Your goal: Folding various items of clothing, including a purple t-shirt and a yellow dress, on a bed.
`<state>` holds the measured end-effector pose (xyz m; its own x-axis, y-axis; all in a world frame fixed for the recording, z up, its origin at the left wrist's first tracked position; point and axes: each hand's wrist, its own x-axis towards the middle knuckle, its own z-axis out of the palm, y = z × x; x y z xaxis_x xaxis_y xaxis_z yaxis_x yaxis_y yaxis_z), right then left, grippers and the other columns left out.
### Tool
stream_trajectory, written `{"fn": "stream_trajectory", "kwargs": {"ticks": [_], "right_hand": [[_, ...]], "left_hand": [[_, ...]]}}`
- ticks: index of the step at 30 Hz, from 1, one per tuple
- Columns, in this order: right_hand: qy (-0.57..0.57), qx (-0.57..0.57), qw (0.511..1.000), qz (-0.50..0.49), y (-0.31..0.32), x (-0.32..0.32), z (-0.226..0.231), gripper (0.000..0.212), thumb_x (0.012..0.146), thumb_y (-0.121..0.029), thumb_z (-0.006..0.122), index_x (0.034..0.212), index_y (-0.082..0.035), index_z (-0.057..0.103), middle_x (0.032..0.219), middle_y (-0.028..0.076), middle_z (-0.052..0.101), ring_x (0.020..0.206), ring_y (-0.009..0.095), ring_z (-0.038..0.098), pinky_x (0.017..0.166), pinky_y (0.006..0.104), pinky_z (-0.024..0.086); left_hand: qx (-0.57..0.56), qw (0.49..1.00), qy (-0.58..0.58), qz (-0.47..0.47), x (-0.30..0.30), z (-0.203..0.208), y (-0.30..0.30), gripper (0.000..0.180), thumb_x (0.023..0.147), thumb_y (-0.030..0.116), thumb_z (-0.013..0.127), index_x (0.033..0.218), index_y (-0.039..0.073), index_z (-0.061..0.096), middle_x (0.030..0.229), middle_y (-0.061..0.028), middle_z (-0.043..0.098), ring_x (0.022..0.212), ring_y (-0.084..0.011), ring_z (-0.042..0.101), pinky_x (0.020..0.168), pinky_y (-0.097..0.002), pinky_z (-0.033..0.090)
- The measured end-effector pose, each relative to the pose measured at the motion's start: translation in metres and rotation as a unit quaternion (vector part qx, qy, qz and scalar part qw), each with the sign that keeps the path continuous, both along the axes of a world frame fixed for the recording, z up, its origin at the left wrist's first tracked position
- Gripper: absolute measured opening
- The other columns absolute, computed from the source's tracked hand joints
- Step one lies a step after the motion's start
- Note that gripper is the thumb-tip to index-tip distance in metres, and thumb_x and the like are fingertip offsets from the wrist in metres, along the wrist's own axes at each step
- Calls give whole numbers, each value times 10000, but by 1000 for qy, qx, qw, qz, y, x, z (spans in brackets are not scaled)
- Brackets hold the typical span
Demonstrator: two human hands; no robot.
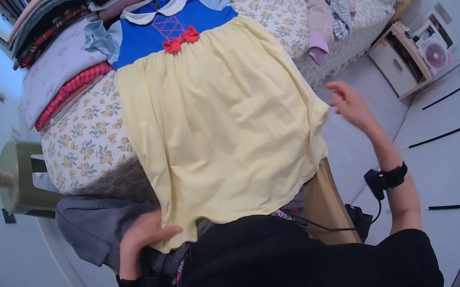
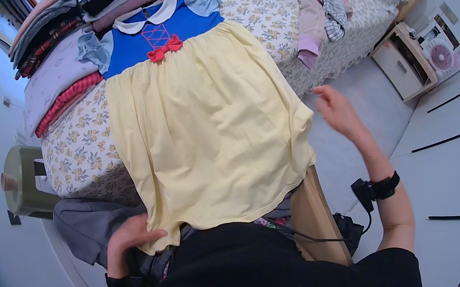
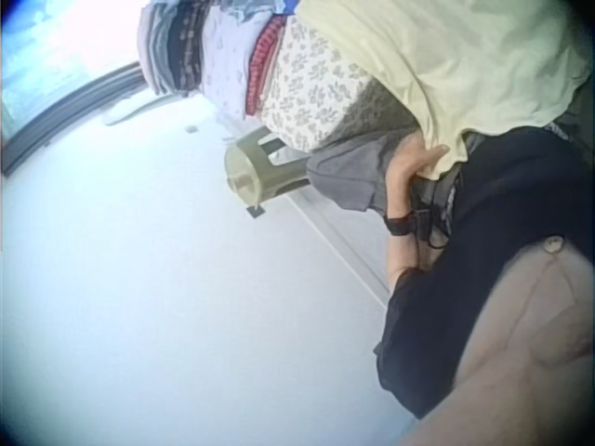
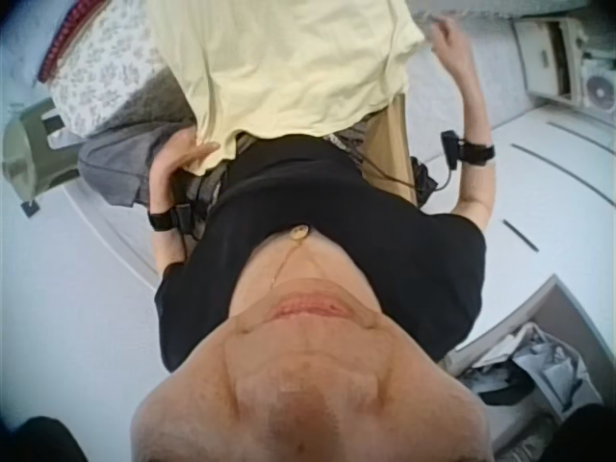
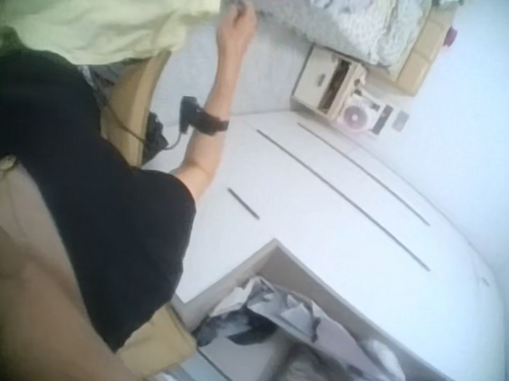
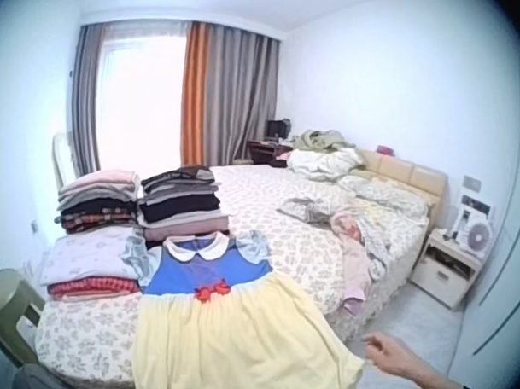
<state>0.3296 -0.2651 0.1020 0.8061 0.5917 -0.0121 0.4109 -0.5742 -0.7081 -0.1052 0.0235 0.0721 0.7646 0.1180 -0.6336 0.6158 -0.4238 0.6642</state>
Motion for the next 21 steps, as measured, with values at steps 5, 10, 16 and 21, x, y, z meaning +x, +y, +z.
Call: {"fn": "stream_trajectory", "kwargs": {"ticks": [5, 10, 16, 21], "right_hand": [[18, -219, 968, 121, 30, -41, 7, 309, 873, -221, 472, 1021, 28, 578, 814, 102, 629, 696, 209, 583, 672, 333, 466], [28, 26, 999, 38, 17, -19, -3, 250, 892, -205, 491, 979, 4, 596, 782, 84, 617, 694, 153, 556, 659, 291, 452], [18, 70, 994, -86, -16, -12, 42, 277, 934, -255, 501, 988, 3, 587, 784, 73, 608, 713, 126, 550, 673, 285, 453], [-51, -151, 987, -8, -34, -16, 1, 405, 945, -349, 487, 1100, 21, 546, 920, 107, 638, 783, 185, 593, 739, 307, 468]], "left_hand": [[244, 966, 10, 81, 31, 49, 17, 441, 771, 355, 698, 995, -12, 601, 811, -137, 661, 754, -234, 650, 679, -335, 502], [32, 965, -220, 141, 89, 74, 61, 274, 892, 162, 588, 1098, -16, 570, 899, -25, 656, 854, -95, 608, 752, -259, 485], [-157, 897, -318, 265, 154, 34, 128, 435, 952, 259, 506, 1291, -3, 428, 1211, -98, 553, 929, -164, 625, 762, -253, 522], [-175, 874, -351, 288, 156, 22, 119, 436, 961, 252, 486, 1296, -18, 416, 1221, -113, 549, 996, -148, 596, 775, -245, 516]]}}
